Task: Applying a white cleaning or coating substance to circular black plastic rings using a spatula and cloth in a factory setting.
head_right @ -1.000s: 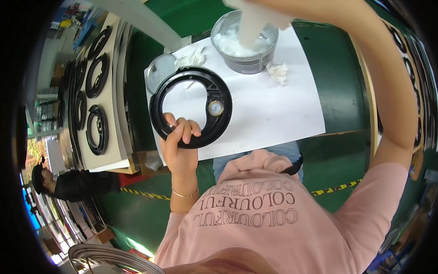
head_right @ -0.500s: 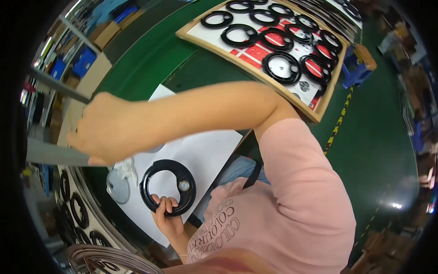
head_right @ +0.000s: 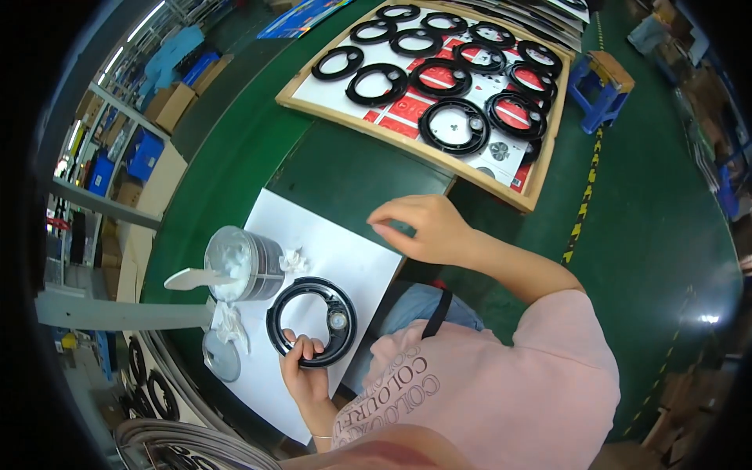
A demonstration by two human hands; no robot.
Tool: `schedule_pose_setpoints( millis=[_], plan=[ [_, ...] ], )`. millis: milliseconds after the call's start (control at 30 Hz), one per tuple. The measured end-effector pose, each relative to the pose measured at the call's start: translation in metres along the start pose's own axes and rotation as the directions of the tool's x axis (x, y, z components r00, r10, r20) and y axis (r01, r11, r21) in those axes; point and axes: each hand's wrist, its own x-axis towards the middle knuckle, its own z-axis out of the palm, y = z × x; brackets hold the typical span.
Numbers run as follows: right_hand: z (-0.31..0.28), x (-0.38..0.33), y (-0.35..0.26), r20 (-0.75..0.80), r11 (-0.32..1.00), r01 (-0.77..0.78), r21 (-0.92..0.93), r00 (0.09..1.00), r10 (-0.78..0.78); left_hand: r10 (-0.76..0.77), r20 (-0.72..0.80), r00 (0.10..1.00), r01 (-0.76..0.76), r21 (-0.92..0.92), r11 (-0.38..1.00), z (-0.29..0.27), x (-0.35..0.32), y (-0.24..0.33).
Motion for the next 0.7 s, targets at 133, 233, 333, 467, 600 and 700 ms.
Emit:
schedule_pose_setpoints(
  millis=[133,233,333,467,600,700],
  plan=[
    [-0.033,0.005,0.006,0.134,0.996,0.047,-0.073,0.99,-0.037,-0.066,0.019,0.998,0.066,-0.004,0.998,0.002,0.005,-0.009],
    [-0.053,0.038,0.012,0.322,0.802,0.491,-0.341,0.862,-0.391,-0.203,0.018,0.979,0.203,-0.092,0.975,0.003,0.022,-0.023],
    [-0.087,0.108,0.007,0.43,0.533,0.617,-0.579,0.786,-0.443,-0.282,0.072,0.957,0.287,-0.064,0.956,0.014,0.041,-0.036],
    [-0.126,0.237,-0.063,0.069,0.225,0.589,-0.776,0.434,-0.898,-0.279,0.091,0.956,0.285,-0.069,0.956,0.021,0.058,-0.042],
    [-0.162,0.306,-0.13,-0.109,0.322,0.537,-0.779,0.39,-0.914,-0.358,0.081,0.93,0.359,0.003,0.933,0.026,0.073,-0.044],
    [-0.184,0.362,-0.122,0.04,0.275,0.433,-0.859,0.592,-0.805,-0.316,0.08,0.945,0.316,0.012,0.949,0.02,0.077,-0.05]
  ],
)
